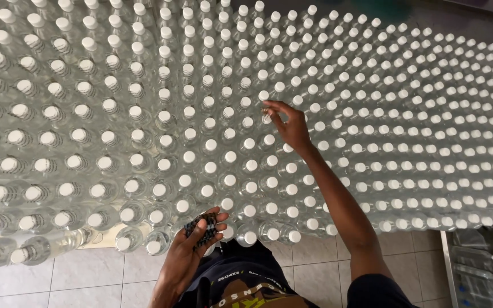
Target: The person stands at a table filled with clear plastic bottles and repeatedly picks up white bottle caps to screw onto the bottles. The person holds a small pile of caps in the left hand while using the right hand to cap the bottles one by one.
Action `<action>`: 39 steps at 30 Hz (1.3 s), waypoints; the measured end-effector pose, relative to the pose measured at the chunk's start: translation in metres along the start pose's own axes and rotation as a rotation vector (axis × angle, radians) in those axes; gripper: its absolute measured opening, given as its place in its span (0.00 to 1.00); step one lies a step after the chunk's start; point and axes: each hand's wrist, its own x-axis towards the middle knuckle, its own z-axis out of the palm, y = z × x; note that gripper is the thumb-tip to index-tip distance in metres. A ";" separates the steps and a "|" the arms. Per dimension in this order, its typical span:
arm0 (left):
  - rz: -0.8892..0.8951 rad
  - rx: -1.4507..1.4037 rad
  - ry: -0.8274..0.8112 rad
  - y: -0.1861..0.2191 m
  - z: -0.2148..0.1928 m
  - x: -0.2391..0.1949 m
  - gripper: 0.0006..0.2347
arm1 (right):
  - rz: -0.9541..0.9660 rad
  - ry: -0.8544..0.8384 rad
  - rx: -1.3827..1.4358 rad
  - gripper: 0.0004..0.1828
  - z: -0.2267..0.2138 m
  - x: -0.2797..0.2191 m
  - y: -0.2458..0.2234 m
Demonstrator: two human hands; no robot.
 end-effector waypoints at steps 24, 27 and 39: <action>0.013 -0.025 0.108 0.003 0.001 -0.004 0.25 | -0.175 -0.236 -0.410 0.13 -0.009 0.003 0.079; 0.018 -0.025 0.096 0.003 0.002 -0.005 0.25 | -0.141 -0.281 -0.409 0.14 -0.009 0.004 0.069; 0.039 0.001 -0.112 -0.005 0.003 0.003 0.25 | 0.077 -0.434 0.173 0.15 0.023 -0.088 -0.142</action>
